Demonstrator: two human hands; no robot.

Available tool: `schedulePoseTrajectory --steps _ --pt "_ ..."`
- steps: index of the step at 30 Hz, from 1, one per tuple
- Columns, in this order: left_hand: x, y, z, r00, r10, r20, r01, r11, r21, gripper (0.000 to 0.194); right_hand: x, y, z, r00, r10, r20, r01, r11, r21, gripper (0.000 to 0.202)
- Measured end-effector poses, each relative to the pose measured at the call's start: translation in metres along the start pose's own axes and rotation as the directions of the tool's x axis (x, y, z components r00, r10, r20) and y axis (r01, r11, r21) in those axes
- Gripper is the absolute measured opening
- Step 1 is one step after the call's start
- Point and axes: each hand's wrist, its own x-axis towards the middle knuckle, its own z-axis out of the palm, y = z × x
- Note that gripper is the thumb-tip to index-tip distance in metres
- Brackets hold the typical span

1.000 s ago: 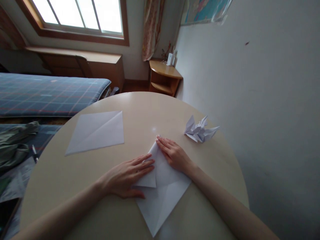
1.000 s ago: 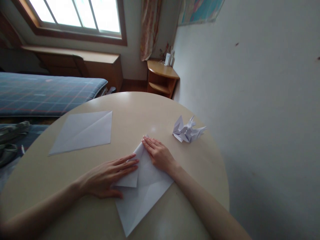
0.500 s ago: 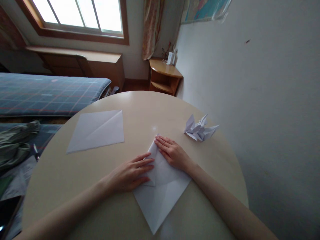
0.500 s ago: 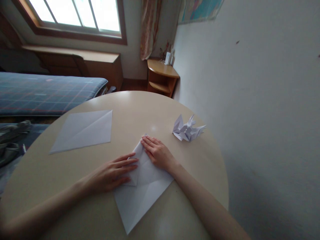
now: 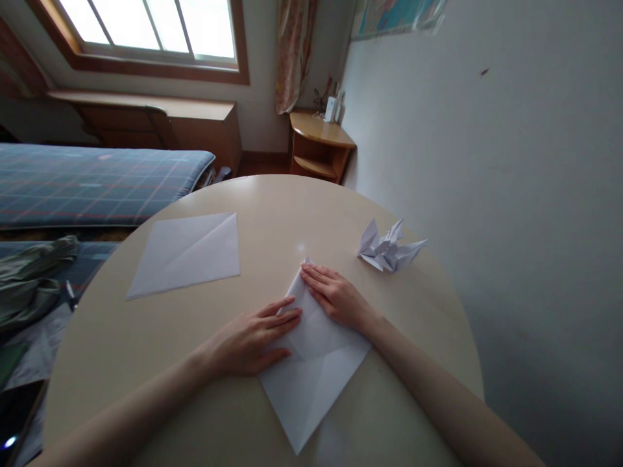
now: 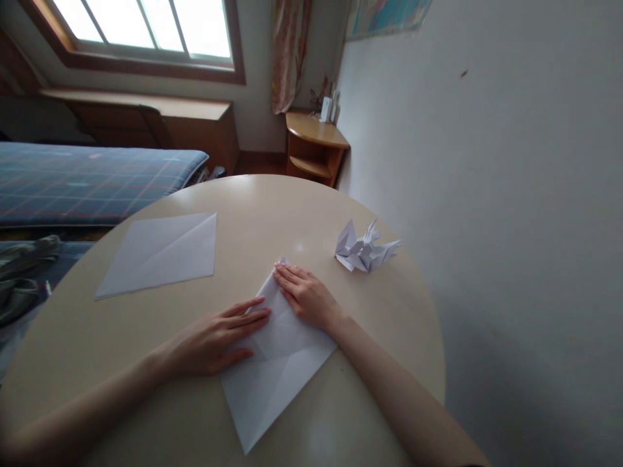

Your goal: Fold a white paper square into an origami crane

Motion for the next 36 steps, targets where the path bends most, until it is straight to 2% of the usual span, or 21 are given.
schedulePoseTrajectory --steps 11,16,22,31,36 --pt "-0.002 -0.003 -0.005 0.999 0.015 0.042 -0.013 0.999 -0.041 0.054 -0.001 -0.002 -0.003 1.0 -0.009 -0.027 0.009 1.0 0.001 0.04" --pt "-0.001 -0.001 -0.006 0.998 0.016 0.055 -0.014 0.999 -0.033 0.05 -0.002 -0.002 -0.002 1.0 -0.009 -0.03 0.009 1.0 0.0 0.04" --pt "0.001 0.002 -0.002 1.0 0.004 -0.009 -0.004 1.0 -0.021 0.041 -0.002 -0.002 -0.002 1.0 -0.014 -0.024 0.013 1.0 -0.019 0.039" --pt "0.011 0.013 0.022 0.975 -0.137 -0.175 0.149 0.987 0.054 0.023 -0.003 -0.001 -0.001 1.0 -0.01 -0.015 0.01 0.999 -0.034 0.039" --pt "0.018 0.01 0.019 0.959 -0.124 -0.255 0.146 0.987 0.067 0.02 -0.002 -0.001 0.0 1.0 -0.008 -0.025 0.008 1.0 -0.014 0.039"
